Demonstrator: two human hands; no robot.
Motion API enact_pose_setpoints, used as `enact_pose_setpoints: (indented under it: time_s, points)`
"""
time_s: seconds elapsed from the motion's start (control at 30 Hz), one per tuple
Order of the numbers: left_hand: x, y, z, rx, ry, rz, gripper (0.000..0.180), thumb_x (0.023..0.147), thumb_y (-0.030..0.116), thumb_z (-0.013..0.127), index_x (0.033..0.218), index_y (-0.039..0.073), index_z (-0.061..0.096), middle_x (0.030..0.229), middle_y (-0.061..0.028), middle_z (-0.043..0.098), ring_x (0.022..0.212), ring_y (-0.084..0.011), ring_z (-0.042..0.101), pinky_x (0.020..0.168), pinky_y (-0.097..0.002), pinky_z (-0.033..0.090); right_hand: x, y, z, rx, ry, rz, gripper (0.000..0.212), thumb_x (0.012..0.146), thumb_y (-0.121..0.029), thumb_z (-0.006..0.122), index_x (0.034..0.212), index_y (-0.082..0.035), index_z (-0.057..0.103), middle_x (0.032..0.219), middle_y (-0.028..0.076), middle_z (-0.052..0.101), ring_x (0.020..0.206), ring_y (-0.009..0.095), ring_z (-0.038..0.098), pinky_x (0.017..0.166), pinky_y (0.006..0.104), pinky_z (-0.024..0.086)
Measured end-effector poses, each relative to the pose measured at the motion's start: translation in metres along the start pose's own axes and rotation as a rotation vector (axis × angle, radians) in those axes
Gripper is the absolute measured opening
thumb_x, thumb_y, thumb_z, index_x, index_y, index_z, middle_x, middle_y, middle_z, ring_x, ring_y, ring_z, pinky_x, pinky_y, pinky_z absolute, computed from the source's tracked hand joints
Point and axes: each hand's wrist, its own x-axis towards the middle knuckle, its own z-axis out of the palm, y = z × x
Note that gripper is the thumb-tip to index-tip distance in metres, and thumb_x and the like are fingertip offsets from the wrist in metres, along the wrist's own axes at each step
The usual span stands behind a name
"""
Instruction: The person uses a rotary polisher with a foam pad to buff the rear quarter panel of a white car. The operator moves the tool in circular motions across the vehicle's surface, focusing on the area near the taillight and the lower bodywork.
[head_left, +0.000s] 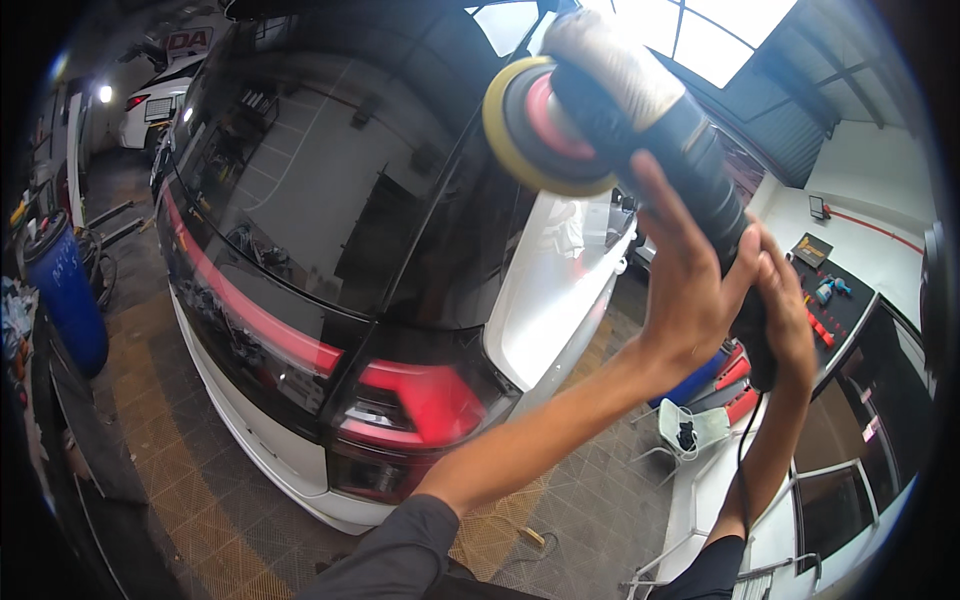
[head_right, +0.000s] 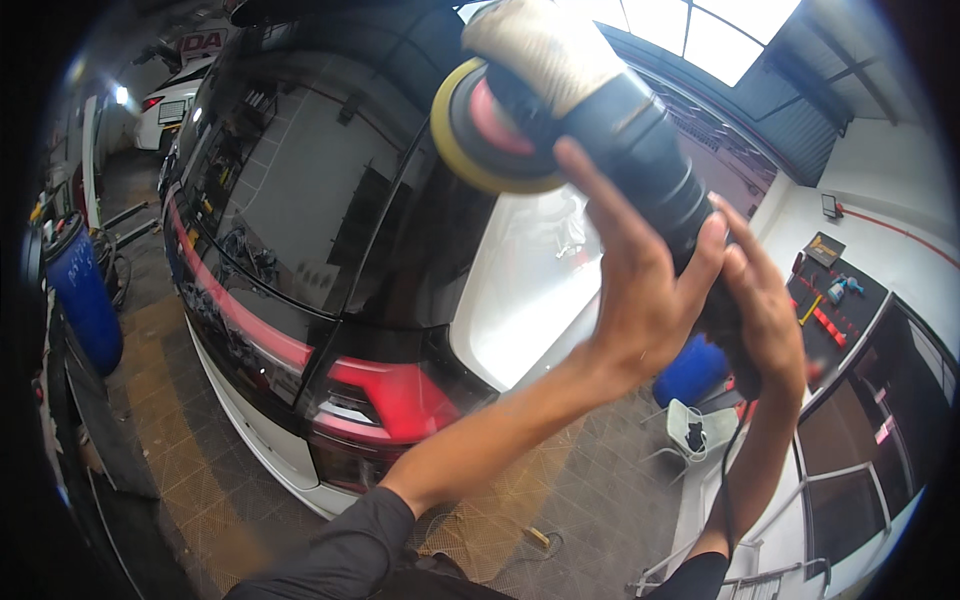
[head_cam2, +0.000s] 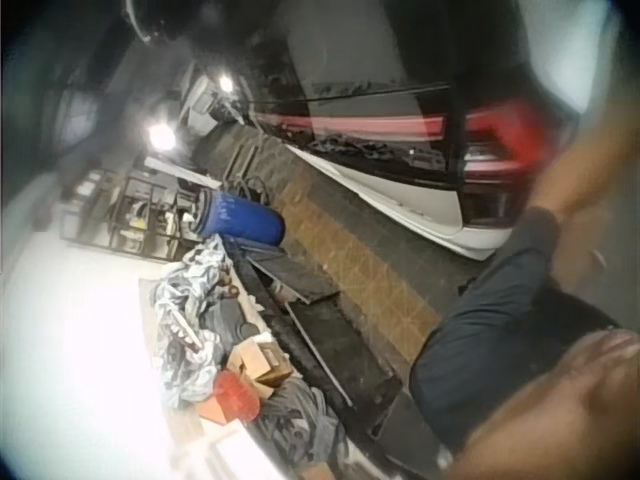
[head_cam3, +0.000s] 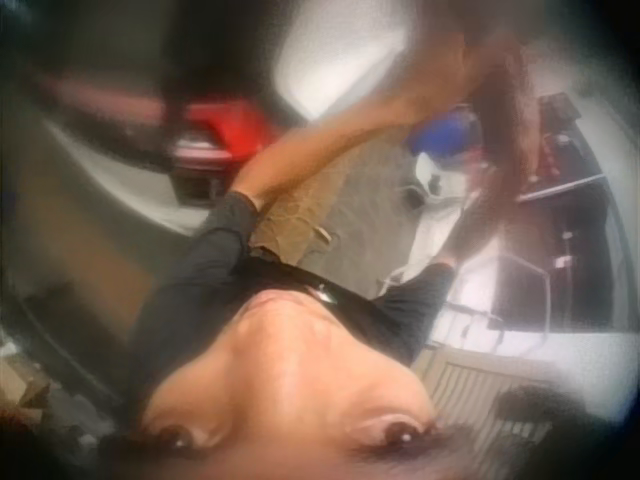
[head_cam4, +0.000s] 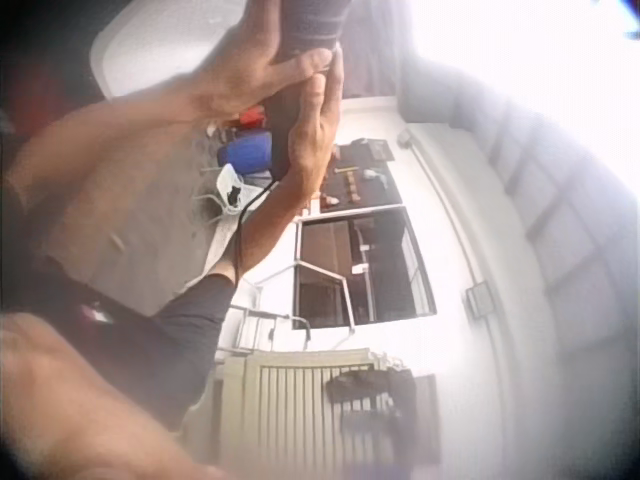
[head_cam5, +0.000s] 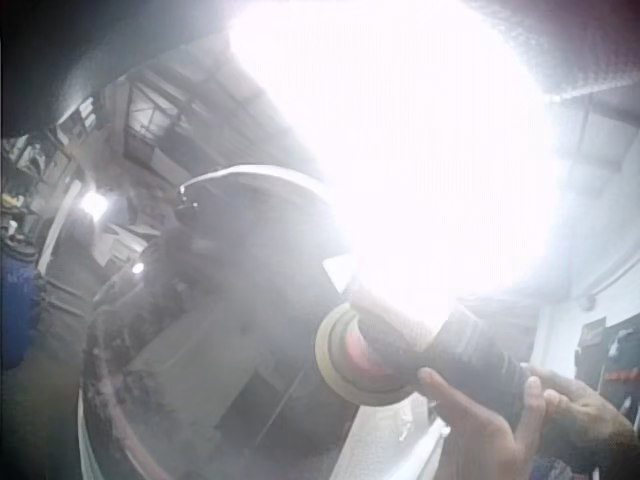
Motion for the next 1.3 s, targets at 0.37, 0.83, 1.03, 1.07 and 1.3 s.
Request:
enact_pose_setpoints:
  time_s: [0.37,0.83,1.03,1.07,1.3]
  points:
    - [0.093,0.009,0.026,-0.31,0.056,0.047,0.106,0.093,0.012,0.059,0.147,0.0,-0.032,0.142,-0.0532,0.016,0.119,-0.0554,0.049,0.1,-0.0501,0.043,0.054,-0.09,-0.008,-0.205,0.286,0.118,0.054,0.1,-0.042,0.053,0.146,-0.013,0.05,0.09,0.007,0.067,0.056,0.009,0.058,0.049,0.0227,0.046]
    - [0.091,0.026,0.008,-0.361,0.12,0.034,0.106,0.093,0.011,0.06,0.148,-0.001,-0.03,0.134,-0.0506,0.022,0.115,-0.0556,0.047,0.1,-0.0506,0.043,0.039,-0.125,0.016,-0.265,0.362,0.236,0.054,0.099,-0.044,0.054,0.145,-0.014,0.052,0.099,0.008,0.068,0.06,0.009,0.06,0.049,0.0228,0.048]
    - [0.048,0.053,-0.013,-0.361,0.048,-0.144,0.104,0.094,0.01,0.059,0.149,0.0,-0.029,0.126,-0.0478,0.027,0.106,-0.053,0.051,0.091,-0.0492,0.047,-0.002,-0.123,0.013,-0.326,0.339,0.293,0.06,0.1,-0.044,0.053,0.148,-0.009,0.046,0.122,0.01,0.063,0.074,0.011,0.063,0.058,0.0234,0.05]
    - [0.04,0.055,-0.017,-0.358,0.036,-0.161,0.104,0.094,0.011,0.06,0.149,-0.001,-0.029,0.125,-0.047,0.027,0.106,-0.0523,0.051,0.09,-0.0488,0.048,-0.008,-0.118,0.009,-0.342,0.322,0.299,0.061,0.1,-0.044,0.053,0.149,-0.008,0.045,0.126,0.01,0.061,0.079,0.012,0.064,0.062,0.0235,0.051]
    - [-0.013,0.063,-0.047,-0.255,0.011,-0.161,0.106,0.096,0.018,0.062,0.147,-0.006,-0.028,0.13,-0.0453,0.025,0.107,-0.0514,0.052,0.094,-0.048,0.045,-0.056,-0.098,0.022,-0.288,0.087,0.232,0.067,0.1,-0.044,0.054,0.15,-0.003,0.04,0.146,0.017,0.048,0.135,0.026,0.046,0.114,0.036,0.031]
